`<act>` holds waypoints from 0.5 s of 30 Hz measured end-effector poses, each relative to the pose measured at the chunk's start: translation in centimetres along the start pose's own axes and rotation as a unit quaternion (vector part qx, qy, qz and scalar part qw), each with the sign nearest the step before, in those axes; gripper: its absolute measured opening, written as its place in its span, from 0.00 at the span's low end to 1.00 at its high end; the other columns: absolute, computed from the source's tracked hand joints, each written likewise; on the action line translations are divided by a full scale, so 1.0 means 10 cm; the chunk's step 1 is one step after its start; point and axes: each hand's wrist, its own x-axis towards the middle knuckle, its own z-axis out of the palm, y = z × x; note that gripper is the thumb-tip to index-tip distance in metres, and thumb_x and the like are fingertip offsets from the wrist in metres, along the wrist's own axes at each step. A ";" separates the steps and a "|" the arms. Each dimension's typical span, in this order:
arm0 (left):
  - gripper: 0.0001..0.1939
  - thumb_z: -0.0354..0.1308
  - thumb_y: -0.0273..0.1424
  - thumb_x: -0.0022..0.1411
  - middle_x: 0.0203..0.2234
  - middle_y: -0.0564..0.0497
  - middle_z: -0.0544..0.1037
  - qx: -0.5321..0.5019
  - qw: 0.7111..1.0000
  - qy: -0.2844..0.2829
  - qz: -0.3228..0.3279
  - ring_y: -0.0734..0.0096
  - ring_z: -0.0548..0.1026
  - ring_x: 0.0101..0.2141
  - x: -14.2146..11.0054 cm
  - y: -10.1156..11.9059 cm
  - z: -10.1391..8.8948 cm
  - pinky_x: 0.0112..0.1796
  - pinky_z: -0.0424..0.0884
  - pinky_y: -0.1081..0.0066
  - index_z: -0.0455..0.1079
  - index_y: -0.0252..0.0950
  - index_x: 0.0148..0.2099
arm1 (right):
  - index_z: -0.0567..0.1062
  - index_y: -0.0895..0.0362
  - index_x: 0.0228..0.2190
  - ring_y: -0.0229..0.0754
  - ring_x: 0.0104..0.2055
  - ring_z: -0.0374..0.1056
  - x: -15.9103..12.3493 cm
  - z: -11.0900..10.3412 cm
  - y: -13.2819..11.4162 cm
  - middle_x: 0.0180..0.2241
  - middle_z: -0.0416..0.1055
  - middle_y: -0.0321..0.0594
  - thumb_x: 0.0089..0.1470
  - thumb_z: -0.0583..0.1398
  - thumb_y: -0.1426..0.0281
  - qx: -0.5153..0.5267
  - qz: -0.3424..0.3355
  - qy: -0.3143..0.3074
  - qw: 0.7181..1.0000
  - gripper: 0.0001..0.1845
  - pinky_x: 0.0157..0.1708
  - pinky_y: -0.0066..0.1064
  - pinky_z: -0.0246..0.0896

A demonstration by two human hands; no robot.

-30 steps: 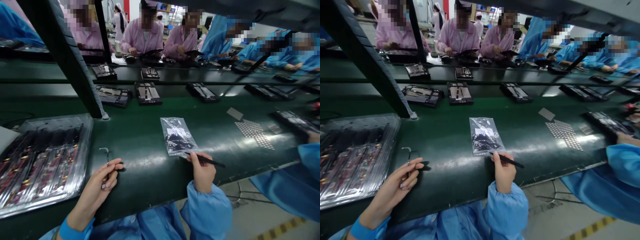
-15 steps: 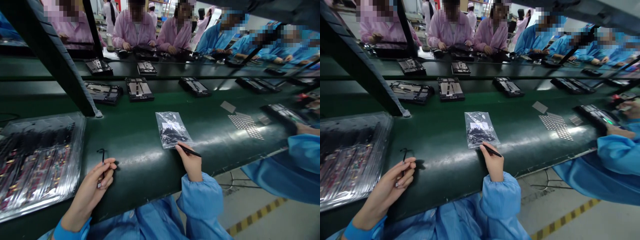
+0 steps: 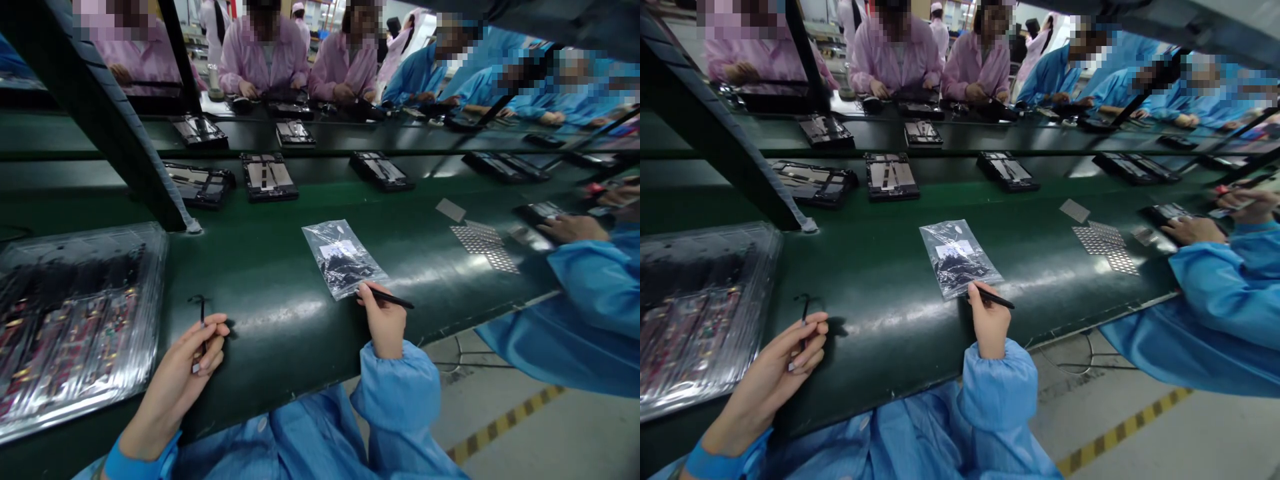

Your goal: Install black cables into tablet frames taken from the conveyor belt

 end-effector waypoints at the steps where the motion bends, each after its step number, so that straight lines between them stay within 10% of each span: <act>1: 0.10 0.64 0.26 0.51 0.26 0.50 0.74 -0.001 1.000 0.000 -0.001 0.88 0.55 0.15 0.00 0.00 0.00 0.14 0.54 0.83 0.75 0.29 0.38 | 0.78 0.58 0.39 0.48 0.32 0.74 0.00 0.00 0.01 0.32 0.77 0.44 0.49 0.62 0.51 0.002 0.000 0.003 1.000 0.24 0.38 0.42 0.70; 15: 0.09 0.64 0.26 0.51 0.27 0.50 0.74 0.004 1.000 -0.002 0.006 0.89 0.55 0.14 0.02 -0.01 -0.02 0.14 0.54 0.84 0.76 0.29 0.38 | 0.76 0.59 0.33 0.47 0.31 0.74 -0.03 -0.02 -0.04 0.27 0.75 0.42 0.45 0.65 0.52 0.009 0.001 0.032 0.999 0.23 0.37 0.41 0.71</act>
